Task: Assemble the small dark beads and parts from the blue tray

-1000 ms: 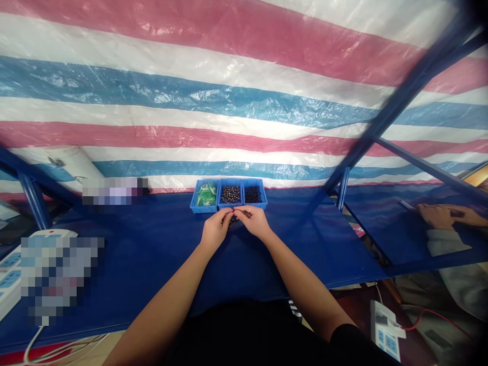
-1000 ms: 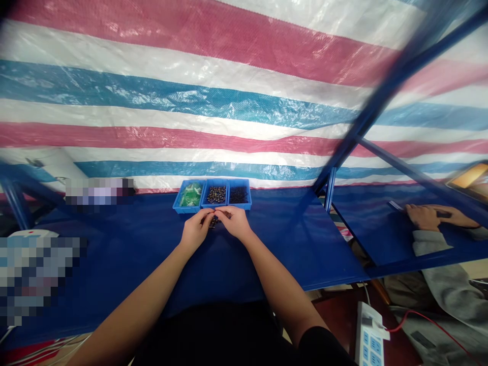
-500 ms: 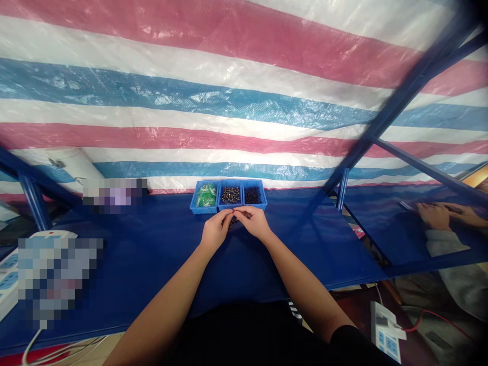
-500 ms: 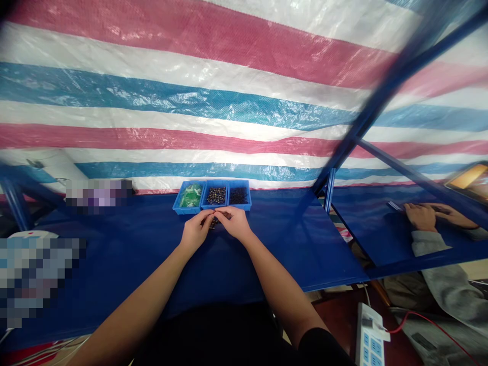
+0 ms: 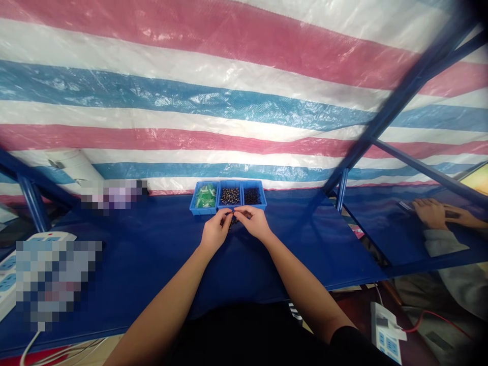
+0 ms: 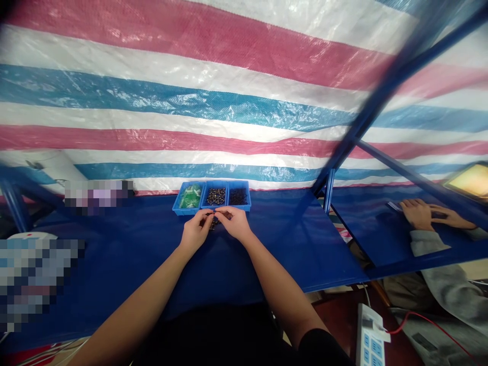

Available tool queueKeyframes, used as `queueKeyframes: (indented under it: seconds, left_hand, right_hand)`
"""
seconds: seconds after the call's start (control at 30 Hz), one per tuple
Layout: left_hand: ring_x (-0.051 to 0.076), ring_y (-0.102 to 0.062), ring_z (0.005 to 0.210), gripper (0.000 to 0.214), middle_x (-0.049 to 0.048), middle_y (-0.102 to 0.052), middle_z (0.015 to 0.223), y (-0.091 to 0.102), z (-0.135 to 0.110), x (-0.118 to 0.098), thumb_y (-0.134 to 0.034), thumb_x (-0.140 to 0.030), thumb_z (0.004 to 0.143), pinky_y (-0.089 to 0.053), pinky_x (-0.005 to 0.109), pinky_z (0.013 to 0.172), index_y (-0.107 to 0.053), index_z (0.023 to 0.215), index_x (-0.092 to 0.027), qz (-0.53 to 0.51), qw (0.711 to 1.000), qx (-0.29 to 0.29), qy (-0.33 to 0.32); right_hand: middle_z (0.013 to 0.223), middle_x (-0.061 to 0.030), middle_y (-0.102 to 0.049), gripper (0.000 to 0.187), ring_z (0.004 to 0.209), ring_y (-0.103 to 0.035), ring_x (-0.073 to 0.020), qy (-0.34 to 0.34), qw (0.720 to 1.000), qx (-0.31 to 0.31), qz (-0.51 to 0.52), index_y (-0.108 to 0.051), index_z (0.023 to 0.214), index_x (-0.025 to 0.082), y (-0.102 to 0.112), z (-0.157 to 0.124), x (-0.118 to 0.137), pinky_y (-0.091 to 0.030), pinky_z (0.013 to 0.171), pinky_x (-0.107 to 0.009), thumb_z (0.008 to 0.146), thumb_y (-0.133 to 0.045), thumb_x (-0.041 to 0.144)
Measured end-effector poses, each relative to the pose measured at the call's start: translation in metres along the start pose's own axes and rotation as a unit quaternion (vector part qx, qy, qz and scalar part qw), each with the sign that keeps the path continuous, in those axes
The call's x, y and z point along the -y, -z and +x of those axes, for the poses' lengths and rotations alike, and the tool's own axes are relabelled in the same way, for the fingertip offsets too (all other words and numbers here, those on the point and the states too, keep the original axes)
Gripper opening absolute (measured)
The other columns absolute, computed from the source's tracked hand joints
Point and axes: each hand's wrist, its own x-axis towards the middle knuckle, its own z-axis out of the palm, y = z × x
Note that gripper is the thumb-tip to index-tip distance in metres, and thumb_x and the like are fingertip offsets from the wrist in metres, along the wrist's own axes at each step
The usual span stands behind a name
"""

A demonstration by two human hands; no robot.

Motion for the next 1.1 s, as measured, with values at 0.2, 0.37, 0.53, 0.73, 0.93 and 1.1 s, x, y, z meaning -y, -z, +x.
queueKeyframes:
  seconds: [0.2, 0.37, 0.53, 0.73, 0.93, 1.1]
  left_hand:
    - [0.012, -0.063, 0.067, 0.027, 0.0005, -0.070, 0.084, 0.0016, 0.0007, 0.0003, -0.044, -0.040, 0.094, -0.047, 0.021, 0.064, -0.061, 0.107, -0.023, 0.013, 1.000, 0.002, -0.006]
    - [0.013, -0.064, 0.069, 0.026, 0.0005, -0.070, 0.086, 0.0011, 0.0007, 0.0004, -0.043, -0.040, 0.094, -0.047, 0.022, 0.065, -0.061, 0.105, -0.023, 0.018, 1.000, 0.002, -0.005]
    - [0.011, -0.059, 0.058, 0.027, -0.0023, -0.063, 0.069, -0.0009, -0.0002, 0.0018, -0.048, -0.040, 0.092, -0.045, 0.021, 0.059, -0.059, 0.109, -0.023, 0.011, 1.000, 0.001, 0.001]
    - [0.012, -0.062, 0.065, 0.025, 0.0000, -0.068, 0.081, -0.0004, 0.0006, 0.0021, -0.047, -0.039, 0.093, -0.046, 0.021, 0.064, -0.062, 0.107, -0.024, 0.010, 1.000, 0.009, -0.002]
    - [0.013, -0.063, 0.069, 0.026, 0.0011, -0.069, 0.085, 0.0005, 0.0006, 0.0004, -0.047, -0.039, 0.093, -0.047, 0.022, 0.066, -0.063, 0.106, -0.024, 0.012, 1.000, 0.009, -0.002]
    - [0.011, -0.058, 0.058, 0.028, -0.0020, -0.063, 0.069, 0.0000, 0.0000, 0.0000, -0.049, -0.040, 0.092, -0.044, 0.021, 0.060, -0.061, 0.110, -0.022, 0.009, 1.000, 0.003, 0.010]
  right_hand:
    - [0.089, -0.0056, -0.074, 0.025, 0.077, -0.068, -0.0180, 0.013, 0.999, -0.001, -0.033, -0.072, 0.098, 0.020, 0.0004, -0.0001, 0.0014, -0.056, 0.072, -0.030, 0.081, -0.065, 0.037]
    - [0.090, -0.0057, -0.074, 0.026, 0.078, -0.069, -0.0183, 0.010, 1.000, -0.001, -0.029, -0.072, 0.099, 0.020, 0.0005, 0.0000, 0.0006, -0.056, 0.073, -0.030, 0.081, -0.065, 0.037]
    - [0.089, -0.0061, -0.074, 0.025, 0.077, -0.068, -0.0185, 0.012, 1.000, -0.003, -0.021, -0.073, 0.097, 0.020, 0.0009, 0.0004, 0.0010, -0.056, 0.072, -0.030, 0.080, -0.065, 0.036]
    - [0.089, -0.0055, -0.074, 0.025, 0.076, -0.068, -0.0180, 0.013, 0.999, -0.001, -0.035, -0.073, 0.097, 0.020, 0.0004, 0.0004, 0.0004, -0.056, 0.072, -0.030, 0.081, -0.065, 0.037]
    - [0.088, -0.0056, -0.074, 0.025, 0.076, -0.069, -0.0181, 0.015, 1.000, -0.002, -0.025, -0.072, 0.098, 0.020, 0.0004, 0.0001, 0.0005, -0.055, 0.071, -0.030, 0.081, -0.065, 0.036]
    - [0.090, -0.0062, -0.073, 0.026, 0.077, -0.068, -0.0179, 0.018, 1.000, -0.004, -0.021, -0.072, 0.098, 0.018, 0.0009, 0.0004, 0.0000, -0.055, 0.071, -0.029, 0.081, -0.065, 0.037]
